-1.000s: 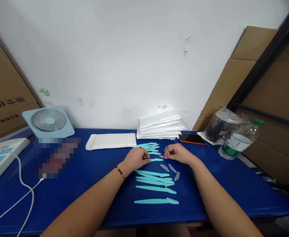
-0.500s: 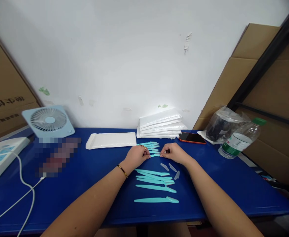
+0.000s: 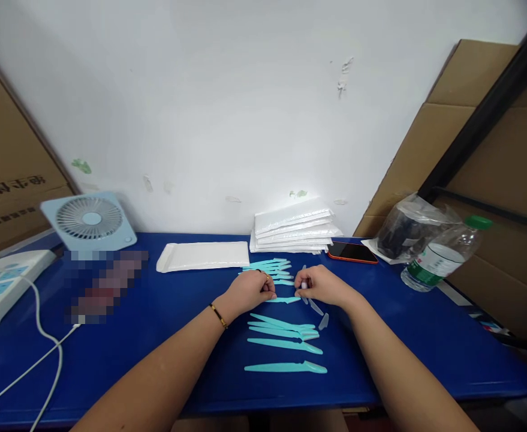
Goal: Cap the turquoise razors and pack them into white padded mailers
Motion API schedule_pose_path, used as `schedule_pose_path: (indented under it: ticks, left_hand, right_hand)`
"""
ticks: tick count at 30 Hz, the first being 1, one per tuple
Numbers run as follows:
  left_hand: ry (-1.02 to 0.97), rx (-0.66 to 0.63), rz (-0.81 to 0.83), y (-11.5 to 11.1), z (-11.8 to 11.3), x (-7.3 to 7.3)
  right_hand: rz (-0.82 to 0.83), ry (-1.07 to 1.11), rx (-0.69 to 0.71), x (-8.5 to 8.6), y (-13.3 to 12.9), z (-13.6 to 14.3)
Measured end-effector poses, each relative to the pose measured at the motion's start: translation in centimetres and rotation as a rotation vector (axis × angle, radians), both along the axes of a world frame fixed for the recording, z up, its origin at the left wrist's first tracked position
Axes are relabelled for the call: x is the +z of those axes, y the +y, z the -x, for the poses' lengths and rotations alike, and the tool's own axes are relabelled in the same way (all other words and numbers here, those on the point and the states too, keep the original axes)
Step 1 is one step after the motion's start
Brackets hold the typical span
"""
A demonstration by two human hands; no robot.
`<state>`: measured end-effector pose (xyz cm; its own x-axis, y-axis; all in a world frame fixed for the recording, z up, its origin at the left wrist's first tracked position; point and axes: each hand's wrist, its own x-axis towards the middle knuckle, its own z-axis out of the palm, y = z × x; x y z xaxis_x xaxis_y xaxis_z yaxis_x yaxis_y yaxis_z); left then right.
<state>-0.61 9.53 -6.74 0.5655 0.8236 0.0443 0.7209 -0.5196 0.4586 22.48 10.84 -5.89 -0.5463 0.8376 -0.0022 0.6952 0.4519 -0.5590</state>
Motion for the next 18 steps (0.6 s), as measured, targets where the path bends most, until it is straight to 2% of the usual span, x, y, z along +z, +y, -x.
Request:
schedule_pose_path:
  ticks: [3,8,18]
  left_hand:
    - [0.001,-0.029,-0.048,0.0,0.2,0.1]
    - [0.029,-0.035,-0.038,-0.3,0.3,0.3]
    - [0.017,-0.006,-0.001,0.1,0.4,0.3]
  right_hand:
    - [-0.035,0.012,-0.004,0.4,0.2,-0.8]
    - [0.032,0.026,0.141,0.9,0.2,-1.9]
    - [0.016,0.009,-0.029,-0.2,1.2,-2.4]
